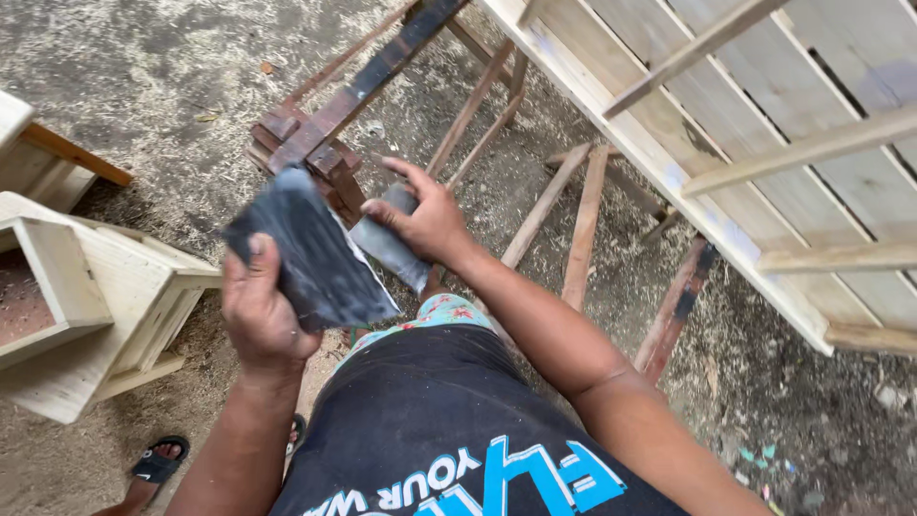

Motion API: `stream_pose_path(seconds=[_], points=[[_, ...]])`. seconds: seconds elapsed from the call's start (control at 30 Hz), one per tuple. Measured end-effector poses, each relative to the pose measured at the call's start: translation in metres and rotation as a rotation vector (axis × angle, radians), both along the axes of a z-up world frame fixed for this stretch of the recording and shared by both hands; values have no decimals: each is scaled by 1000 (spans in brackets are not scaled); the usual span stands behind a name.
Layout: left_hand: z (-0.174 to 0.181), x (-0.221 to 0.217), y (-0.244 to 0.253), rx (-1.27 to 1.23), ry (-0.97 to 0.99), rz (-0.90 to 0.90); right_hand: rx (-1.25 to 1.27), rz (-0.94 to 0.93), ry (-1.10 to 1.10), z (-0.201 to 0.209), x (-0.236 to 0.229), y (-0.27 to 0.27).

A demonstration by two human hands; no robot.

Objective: The person uses a putty knife to apply a white filler substance to gaps and joints in a wooden frame structure. They repeatedly scoop the filler from a container and spread it onto the wood, smoothing the surface with the tool.

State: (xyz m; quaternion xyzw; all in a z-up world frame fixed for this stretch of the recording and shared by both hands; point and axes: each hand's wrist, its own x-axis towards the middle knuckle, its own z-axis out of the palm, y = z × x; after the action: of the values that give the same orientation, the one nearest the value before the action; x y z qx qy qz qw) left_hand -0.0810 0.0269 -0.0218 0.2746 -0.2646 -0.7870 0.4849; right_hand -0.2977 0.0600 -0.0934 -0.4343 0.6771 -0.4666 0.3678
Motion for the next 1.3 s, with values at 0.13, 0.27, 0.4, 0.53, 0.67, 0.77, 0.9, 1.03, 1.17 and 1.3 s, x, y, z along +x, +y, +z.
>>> stream_pose_path(seconds=[0.13, 0.27, 0.4, 0.53, 0.67, 0.77, 0.9, 1.03, 1.17, 1.3], points=[[-21, -7, -14, -168, -74, 126, -70, -196, -283, 20, -32, 23], [-52, -28, -31, -242, -436, 397, -434, -30, 529, 71, -36, 58], [-57, -44, -37, -460, -340, 453, -617, 153, 861, 78, -13, 63], [-36, -54, -30, -665, -348, 342, -580, 171, 959, 70, 0, 48], [-11, -47, -34, -762, -433, 138, -622, 200, 901, 75, 1, 38], [7, -41, -41, -1027, -512, 104, -703, 206, 865, 80, -3, 27], [20, -42, -39, -1116, -468, -22, -791, 212, 813, 83, -11, 26], [15, -48, -27, -1013, -434, -223, -830, 172, 719, 92, -33, 23], [-14, -53, -15, -965, -402, -109, -789, 12, 699, 108, -46, 35], [-49, -55, -32, -351, -89, -11, -759, 144, 804, 103, -24, 51]])
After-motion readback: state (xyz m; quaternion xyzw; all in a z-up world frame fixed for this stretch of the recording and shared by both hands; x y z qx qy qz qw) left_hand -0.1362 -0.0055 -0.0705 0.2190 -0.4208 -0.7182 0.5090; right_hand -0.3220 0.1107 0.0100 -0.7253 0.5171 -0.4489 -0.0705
